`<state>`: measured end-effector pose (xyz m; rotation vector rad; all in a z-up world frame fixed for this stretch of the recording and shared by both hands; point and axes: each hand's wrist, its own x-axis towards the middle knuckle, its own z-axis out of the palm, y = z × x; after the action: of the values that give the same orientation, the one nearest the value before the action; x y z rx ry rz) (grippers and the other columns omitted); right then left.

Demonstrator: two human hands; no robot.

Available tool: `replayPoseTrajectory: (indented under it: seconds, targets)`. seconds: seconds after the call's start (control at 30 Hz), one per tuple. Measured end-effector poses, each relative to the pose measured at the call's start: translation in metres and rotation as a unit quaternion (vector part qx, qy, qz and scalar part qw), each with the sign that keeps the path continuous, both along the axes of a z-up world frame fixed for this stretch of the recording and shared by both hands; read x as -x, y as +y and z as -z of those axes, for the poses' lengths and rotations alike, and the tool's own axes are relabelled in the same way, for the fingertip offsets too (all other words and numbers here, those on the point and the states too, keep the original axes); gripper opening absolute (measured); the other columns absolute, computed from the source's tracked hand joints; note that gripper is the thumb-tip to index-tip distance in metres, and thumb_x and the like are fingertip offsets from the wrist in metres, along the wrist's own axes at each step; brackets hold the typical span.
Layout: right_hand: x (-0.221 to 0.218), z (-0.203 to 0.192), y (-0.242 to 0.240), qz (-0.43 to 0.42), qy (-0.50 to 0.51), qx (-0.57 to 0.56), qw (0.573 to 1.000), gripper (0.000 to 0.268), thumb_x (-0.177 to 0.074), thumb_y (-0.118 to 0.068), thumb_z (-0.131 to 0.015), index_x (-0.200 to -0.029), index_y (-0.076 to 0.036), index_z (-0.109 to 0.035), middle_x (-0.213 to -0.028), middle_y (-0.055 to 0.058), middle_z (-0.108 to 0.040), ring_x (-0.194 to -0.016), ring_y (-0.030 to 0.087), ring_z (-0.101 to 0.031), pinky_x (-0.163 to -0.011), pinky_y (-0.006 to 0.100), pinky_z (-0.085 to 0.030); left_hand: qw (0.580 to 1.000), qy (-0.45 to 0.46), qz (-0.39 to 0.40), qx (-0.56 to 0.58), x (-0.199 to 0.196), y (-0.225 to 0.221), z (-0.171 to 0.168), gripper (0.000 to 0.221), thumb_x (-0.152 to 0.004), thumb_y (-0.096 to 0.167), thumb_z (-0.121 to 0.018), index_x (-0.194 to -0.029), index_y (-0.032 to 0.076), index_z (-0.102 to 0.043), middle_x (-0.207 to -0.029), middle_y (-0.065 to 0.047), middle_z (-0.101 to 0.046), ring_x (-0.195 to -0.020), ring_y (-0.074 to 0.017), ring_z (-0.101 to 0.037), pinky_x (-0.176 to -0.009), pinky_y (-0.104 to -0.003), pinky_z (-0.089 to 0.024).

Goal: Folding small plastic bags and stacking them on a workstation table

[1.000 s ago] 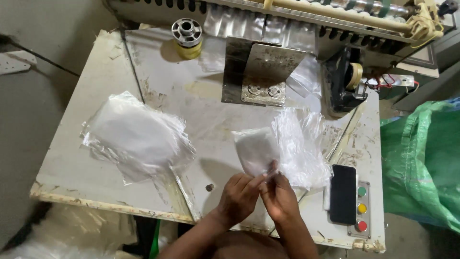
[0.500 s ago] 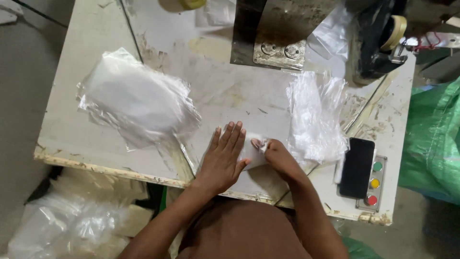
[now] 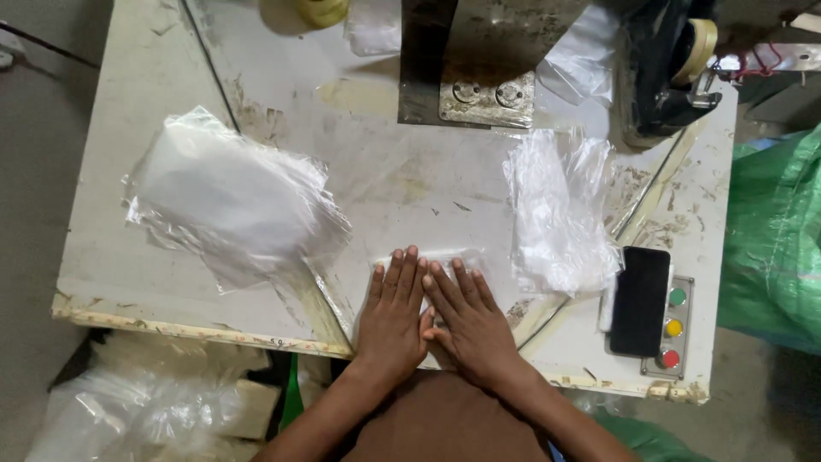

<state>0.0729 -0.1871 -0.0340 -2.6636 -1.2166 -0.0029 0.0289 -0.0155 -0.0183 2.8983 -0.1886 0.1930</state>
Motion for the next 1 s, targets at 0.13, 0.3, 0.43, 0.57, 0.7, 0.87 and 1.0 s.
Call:
replayPoseTrajectory:
  seconds: [0.13, 0.3, 0.43, 0.57, 0.7, 0.87, 1.0]
  targets:
    - [-0.027, -0.018, -0.003, 0.041, 0.062, 0.122, 0.99, 0.079, -0.097, -0.069, -0.038, -0.165, -0.03, -0.027, -0.171, 0.003, -0.025, -0.158, 0.037, -0.013, -0.128, 0.056, 0.001, 1.0, 0.021, -0.008, -0.004, -0.002, 0.004, -0.01, 0.07, -0.104, 0.04, -0.042, -0.161, 0.001, -0.03, -0.17, -0.021, -0.022, -0.158, -0.0367, -0.018, -0.129, -0.051, -0.007]
    - [-0.041, -0.029, -0.013, 0.117, -0.06, 0.043, 0.99, 0.072, -0.101, -0.061, -0.041, -0.162, -0.023, -0.034, -0.174, 0.006, -0.016, -0.159, 0.034, -0.012, -0.127, 0.05, -0.004, 0.997, 0.016, -0.047, 0.051, -0.014, 0.009, -0.001, 0.06, -0.099, 0.03, -0.049, -0.155, 0.007, -0.044, -0.14, -0.013, -0.043, -0.134, -0.0341, -0.039, -0.118, -0.047, -0.03]
    - [-0.018, -0.015, -0.015, 0.11, -0.065, -0.06, 0.99, 0.052, -0.109, -0.041, -0.046, -0.156, -0.018, -0.048, -0.163, 0.005, -0.039, -0.143, 0.027, -0.04, -0.108, 0.04, -0.031, 0.996, 0.034, -0.067, -0.04, -0.016, 0.005, -0.02, 0.067, -0.087, 0.047, -0.072, -0.139, 0.007, -0.057, -0.097, -0.007, -0.056, -0.089, -0.0273, -0.054, -0.074, -0.045, -0.046]
    - [-0.026, -0.027, -0.017, 0.081, 0.03, -0.106, 0.991, 0.046, -0.107, -0.028, -0.049, -0.149, -0.01, -0.052, -0.152, 0.011, -0.048, -0.139, 0.034, -0.046, -0.103, 0.042, -0.041, 0.996, 0.06, -0.025, 0.056, -0.034, 0.006, -0.033, 0.067, -0.083, 0.033, -0.079, -0.139, 0.003, -0.054, -0.098, -0.011, -0.065, -0.087, -0.0305, -0.062, -0.07, -0.043, -0.051]
    - [-0.05, -0.019, -0.017, 0.042, 0.082, -0.154, 0.984, 0.041, -0.101, -0.022, -0.061, -0.14, -0.011, -0.061, -0.129, 0.01, -0.063, -0.124, 0.032, -0.059, -0.097, 0.042, -0.048, 0.997, 0.069, 0.019, 0.027, -0.055, 0.009, -0.017, 0.041, -0.08, 0.035, -0.083, -0.108, 0.01, -0.067, -0.1, -0.008, -0.059, -0.097, -0.0305, -0.059, -0.074, -0.041, -0.051]
    - [-0.052, -0.009, -0.014, 0.014, 0.142, -0.112, 0.983, 0.021, -0.091, -0.014, -0.068, -0.111, -0.013, -0.062, -0.108, 0.008, -0.058, -0.101, 0.029, -0.052, -0.083, 0.042, -0.042, 0.981, 0.12, 0.103, 0.116, -0.051, 0.004, 0.004, 0.016, -0.082, 0.019, -0.071, -0.093, 0.011, -0.062, -0.091, -0.009, -0.057, -0.086, -0.0323, -0.053, -0.072, -0.046, -0.045]
    - [-0.046, -0.06, -0.018, -0.071, 0.294, -0.199, 0.932, 0.033, -0.077, 0.014, -0.058, -0.091, -0.016, -0.06, -0.088, 0.003, -0.059, -0.088, 0.023, -0.05, -0.081, 0.038, -0.035, 0.963, 0.019, 0.171, 0.209, -0.03, 0.003, -0.004, 0.019, -0.07, 0.005, -0.06, -0.085, 0.008, -0.049, -0.082, -0.015, -0.056, -0.075, -0.0362, -0.051, -0.063, -0.049, -0.04]
